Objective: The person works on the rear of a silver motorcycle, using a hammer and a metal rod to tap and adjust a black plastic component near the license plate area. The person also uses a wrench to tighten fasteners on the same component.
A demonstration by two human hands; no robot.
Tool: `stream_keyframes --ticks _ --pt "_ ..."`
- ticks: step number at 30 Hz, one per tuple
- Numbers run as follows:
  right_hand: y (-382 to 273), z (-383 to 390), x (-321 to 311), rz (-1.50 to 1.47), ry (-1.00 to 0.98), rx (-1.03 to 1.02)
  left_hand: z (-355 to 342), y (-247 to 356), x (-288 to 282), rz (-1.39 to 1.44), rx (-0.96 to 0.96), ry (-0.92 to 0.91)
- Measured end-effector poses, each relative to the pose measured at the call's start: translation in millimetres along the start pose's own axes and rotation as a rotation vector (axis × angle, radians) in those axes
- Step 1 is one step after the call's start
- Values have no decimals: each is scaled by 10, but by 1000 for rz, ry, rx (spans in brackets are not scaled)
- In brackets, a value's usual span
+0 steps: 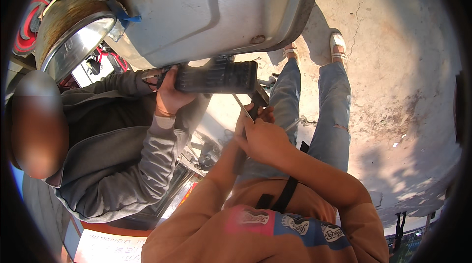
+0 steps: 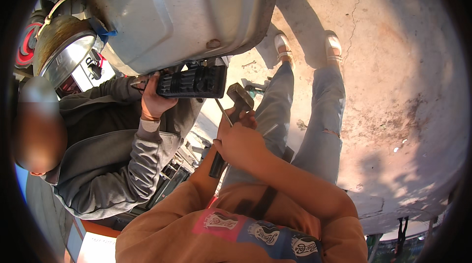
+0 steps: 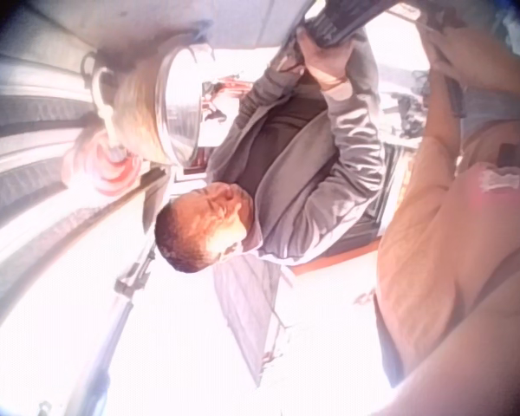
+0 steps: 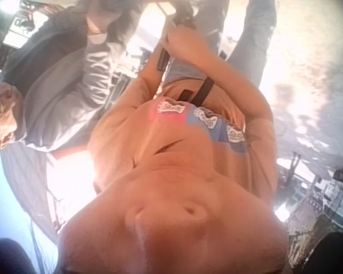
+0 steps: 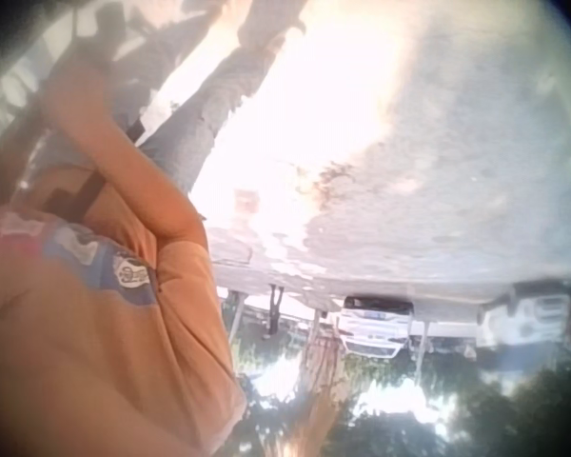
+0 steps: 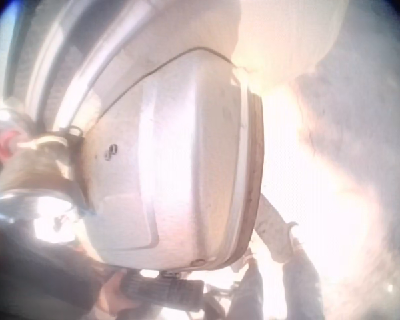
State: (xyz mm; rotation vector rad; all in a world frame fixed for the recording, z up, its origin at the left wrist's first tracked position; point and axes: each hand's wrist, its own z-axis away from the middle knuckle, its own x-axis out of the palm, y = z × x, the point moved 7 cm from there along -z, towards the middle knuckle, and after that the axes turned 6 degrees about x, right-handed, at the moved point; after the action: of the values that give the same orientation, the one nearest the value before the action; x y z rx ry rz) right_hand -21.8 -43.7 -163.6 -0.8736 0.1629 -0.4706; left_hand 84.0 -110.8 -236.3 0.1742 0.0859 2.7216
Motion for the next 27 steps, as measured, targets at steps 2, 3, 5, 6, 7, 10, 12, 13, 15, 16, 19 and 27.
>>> stream_keyframes --ticks 2,3,5,6,7,10,12,13,15,16,19,27 --pt "-1 8 -10 3 10 -6 -13 -18 11 13 -6 -33" --pt "-4 4 -15 8 -5 -4 -32 -27 -4 24 -13 -52" --pt "-2 1 -15 12 -7 -8 -52 -47 -32 41 -27 -52" --pt "4 -1 -13 11 5 -13 -59 -56 -49 47 -35 -32" --pt "8 -3 -16 9 17 -18 -62 -62 -59 54 -42 -12" --pt "7 -7 -10 6 -3 -18 6 -39 10 20 -18 41" --pt "-4 -6 -3 9 -9 -15 80 -15 94 5 -4 89" --pt "-11 -7 -1 12 -12 -14 101 0 109 -3 3 113" --pt "-27 -13 -7 17 8 -16 85 14 94 -7 -11 83" --pt "-34 -16 -7 19 19 -16 79 20 88 -8 -17 69" --pt "-39 -28 -10 11 13 -4 79 30 82 -5 5 94" --pt "-40 -47 17 17 -2 0 49 50 80 -22 -17 73"
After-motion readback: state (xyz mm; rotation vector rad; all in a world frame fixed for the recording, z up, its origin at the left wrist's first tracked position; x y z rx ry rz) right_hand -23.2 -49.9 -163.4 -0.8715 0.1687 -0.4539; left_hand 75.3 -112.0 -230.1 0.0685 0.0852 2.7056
